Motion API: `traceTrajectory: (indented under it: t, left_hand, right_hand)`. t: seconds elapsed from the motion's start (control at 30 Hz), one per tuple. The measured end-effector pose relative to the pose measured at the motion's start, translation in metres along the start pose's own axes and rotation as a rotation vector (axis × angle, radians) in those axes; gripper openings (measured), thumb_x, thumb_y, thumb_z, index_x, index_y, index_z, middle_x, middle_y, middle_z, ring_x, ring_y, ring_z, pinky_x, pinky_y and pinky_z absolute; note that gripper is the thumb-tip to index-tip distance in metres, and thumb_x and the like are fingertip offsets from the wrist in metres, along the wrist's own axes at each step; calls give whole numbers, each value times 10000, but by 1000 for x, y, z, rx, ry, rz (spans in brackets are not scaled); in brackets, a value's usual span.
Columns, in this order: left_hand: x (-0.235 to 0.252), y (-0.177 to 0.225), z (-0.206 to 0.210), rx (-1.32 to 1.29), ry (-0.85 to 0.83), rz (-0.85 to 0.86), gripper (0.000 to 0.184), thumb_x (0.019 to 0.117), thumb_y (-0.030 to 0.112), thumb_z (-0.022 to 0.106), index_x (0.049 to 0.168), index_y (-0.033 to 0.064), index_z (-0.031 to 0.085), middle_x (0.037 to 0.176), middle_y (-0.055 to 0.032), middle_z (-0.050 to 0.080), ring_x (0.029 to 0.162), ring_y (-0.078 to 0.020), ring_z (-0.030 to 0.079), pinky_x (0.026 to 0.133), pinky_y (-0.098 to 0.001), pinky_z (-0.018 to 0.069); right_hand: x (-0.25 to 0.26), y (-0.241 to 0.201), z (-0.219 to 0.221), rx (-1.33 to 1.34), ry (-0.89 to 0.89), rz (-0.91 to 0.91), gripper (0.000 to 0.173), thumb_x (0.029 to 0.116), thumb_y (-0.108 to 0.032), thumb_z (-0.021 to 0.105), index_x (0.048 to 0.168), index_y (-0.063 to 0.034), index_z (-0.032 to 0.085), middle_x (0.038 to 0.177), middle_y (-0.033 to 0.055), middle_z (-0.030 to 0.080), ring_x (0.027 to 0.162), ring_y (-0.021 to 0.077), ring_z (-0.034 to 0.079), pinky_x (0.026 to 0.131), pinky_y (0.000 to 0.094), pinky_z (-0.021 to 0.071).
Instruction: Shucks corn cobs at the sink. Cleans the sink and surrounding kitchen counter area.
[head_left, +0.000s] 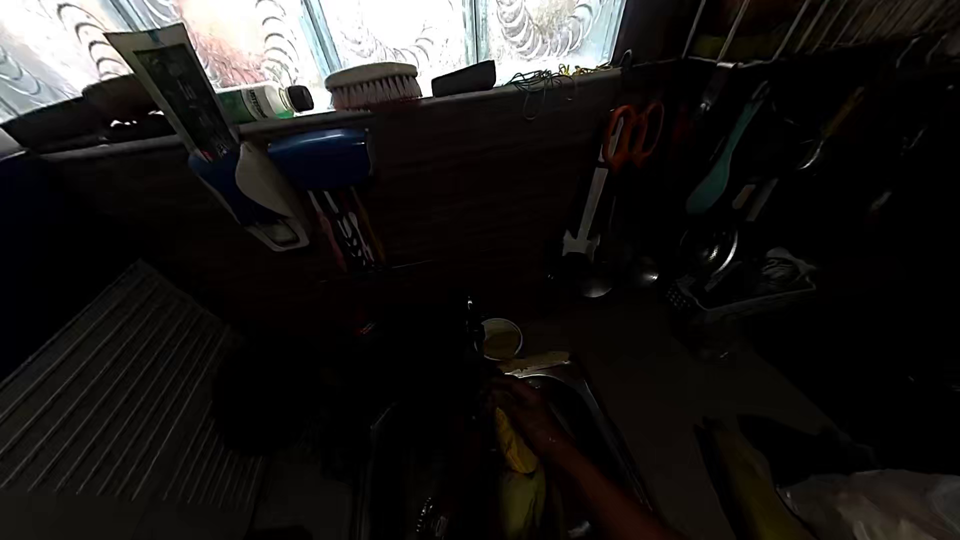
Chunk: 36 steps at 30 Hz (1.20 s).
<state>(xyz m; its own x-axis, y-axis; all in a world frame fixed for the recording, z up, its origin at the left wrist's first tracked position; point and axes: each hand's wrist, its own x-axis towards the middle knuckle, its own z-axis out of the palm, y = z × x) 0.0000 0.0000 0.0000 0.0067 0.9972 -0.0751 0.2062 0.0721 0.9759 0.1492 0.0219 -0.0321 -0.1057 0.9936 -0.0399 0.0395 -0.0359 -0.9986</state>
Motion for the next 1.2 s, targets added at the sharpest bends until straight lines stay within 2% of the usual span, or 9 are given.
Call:
traceTrajectory:
  t: [0.07, 0.27, 0.57, 0.73, 0.83, 0.9, 1.03, 1.1, 1.2]
  left_hand:
    - [9, -45, 7, -17, 37, 159, 340, 1000, 177, 632, 1268, -28, 667, 1313, -189, 621, 1207, -205, 609, 1058, -364, 503]
    - [17, -53, 4, -71, 1, 325, 313, 992, 127, 619, 1270, -6, 680, 1319, -161, 626, 1218, -191, 605, 1065, -364, 508]
    - [13, -68, 6, -38, -32, 384, 335, 1007, 167, 590, 1265, -31, 672, 1332, -183, 610, 1227, -207, 596, 1074, -362, 496]
    - [4, -62, 0, -57, 11, 240, 647, 933, 344, 716, 1433, -20, 527, 1418, -182, 561, 1267, -204, 582, 1072, -355, 499]
    - [-1, -56, 11, -255, 127, 87, 511, 942, 272, 712, 1340, -19, 578, 1201, -123, 684, 1086, -134, 668, 967, -309, 562]
    - [0, -52, 17, -464, 215, 95, 356, 1051, 229, 548, 1271, -44, 608, 1112, -131, 721, 1021, -168, 704, 925, -337, 593]
    - [16, -39, 25, -839, 362, -35, 450, 1109, 350, 368, 1176, -15, 622, 964, -140, 699, 892, -214, 704, 813, -401, 611]
    - [21, -39, 28, -790, 351, -89, 432, 1090, 374, 467, 1225, -18, 591, 914, -146, 693, 797, -213, 707, 726, -396, 627]
    - [30, -44, 26, -607, 298, -129, 390, 994, 255, 682, 1231, -45, 604, 885, -161, 704, 717, -221, 699, 656, -379, 623]
  right_hand:
    - [2, 5, 2, 21, 42, -32, 284, 1040, -203, 593, 1239, -24, 686, 1176, 93, 703, 1057, 131, 672, 944, 317, 564]
    - [5, -1, -2, 21, 75, -86, 229, 1036, -160, 592, 1173, -44, 734, 1138, 59, 733, 1046, 119, 687, 955, 319, 572]
    - [6, 4, 8, -123, 195, 13, 281, 1077, -204, 486, 1170, 4, 651, 1034, 114, 687, 940, 153, 671, 873, 345, 570]
    - [6, 0, 20, 109, 332, 23, 266, 1078, -201, 475, 1138, -5, 644, 922, 83, 662, 819, 131, 650, 759, 317, 570]
    - [9, -10, 31, 402, 344, 0, 233, 1083, -152, 456, 1136, 12, 612, 914, 80, 659, 820, 138, 662, 771, 320, 587]
    - [13, -16, 35, 635, 376, 27, 221, 1099, -134, 426, 1129, 27, 574, 873, 104, 666, 761, 178, 683, 738, 363, 618]
    - [16, -23, 34, 992, 421, 156, 204, 1116, -171, 393, 1055, -40, 536, 705, 51, 561, 541, 168, 586, 545, 355, 587]
    - [14, -18, 33, 1062, 360, 163, 224, 1122, -198, 379, 1028, -57, 526, 679, 31, 524, 492, 133, 521, 480, 302, 530]
    - [5, -12, 28, 1060, 260, 199, 254, 1128, -211, 354, 1005, -69, 525, 657, 6, 498, 458, 86, 475, 424, 226, 461]
